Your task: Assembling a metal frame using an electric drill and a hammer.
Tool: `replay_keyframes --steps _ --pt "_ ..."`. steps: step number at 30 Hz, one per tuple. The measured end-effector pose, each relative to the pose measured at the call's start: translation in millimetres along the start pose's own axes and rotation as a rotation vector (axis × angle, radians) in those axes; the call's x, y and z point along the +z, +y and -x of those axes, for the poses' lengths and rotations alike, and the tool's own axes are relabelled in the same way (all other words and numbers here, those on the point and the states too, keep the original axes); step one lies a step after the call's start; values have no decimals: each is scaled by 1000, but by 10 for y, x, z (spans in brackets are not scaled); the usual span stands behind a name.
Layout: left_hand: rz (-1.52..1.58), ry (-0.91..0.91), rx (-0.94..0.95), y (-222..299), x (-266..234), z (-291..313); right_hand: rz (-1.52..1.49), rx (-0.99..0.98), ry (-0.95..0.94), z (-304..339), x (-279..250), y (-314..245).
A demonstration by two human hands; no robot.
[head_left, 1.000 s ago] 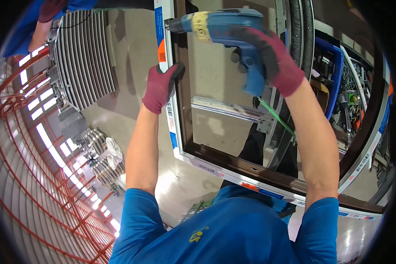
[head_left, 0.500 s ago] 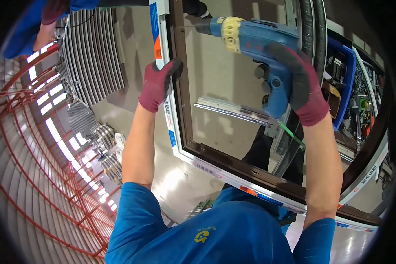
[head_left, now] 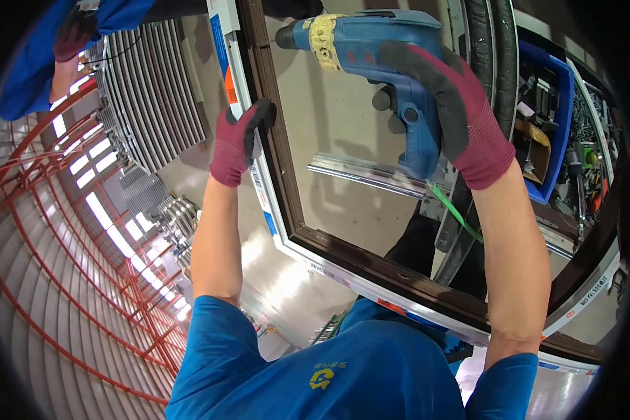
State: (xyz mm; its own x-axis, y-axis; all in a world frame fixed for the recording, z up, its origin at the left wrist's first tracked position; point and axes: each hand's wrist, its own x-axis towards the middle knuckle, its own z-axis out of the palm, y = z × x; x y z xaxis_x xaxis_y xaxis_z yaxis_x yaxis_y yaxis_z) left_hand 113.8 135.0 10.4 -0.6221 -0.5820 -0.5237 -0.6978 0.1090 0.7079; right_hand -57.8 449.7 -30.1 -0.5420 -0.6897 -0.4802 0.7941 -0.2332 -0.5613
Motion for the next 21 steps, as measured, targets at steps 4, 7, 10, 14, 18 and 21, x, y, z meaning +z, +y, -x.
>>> replay_keyframes --steps 4,7,10,14,18,21 --pt "-25 -1 28 -10 -27 -4 -43 -18 -46 -91 -21 43" --pt "-59 -10 -44 19 -31 -3 -48 18 -31 -134 11 9" --pt "-45 -21 31 29 6 20 -39 54 -24 -194 11 23" --pt "-92 1 33 50 23 41 -108 93 -5 -271 -3 67" --pt "-46 4 41 13 2 17 -119 104 9 -270 -1 67" --pt "-45 24 17 18 -1 23 -80 123 29 -253 88 -39"
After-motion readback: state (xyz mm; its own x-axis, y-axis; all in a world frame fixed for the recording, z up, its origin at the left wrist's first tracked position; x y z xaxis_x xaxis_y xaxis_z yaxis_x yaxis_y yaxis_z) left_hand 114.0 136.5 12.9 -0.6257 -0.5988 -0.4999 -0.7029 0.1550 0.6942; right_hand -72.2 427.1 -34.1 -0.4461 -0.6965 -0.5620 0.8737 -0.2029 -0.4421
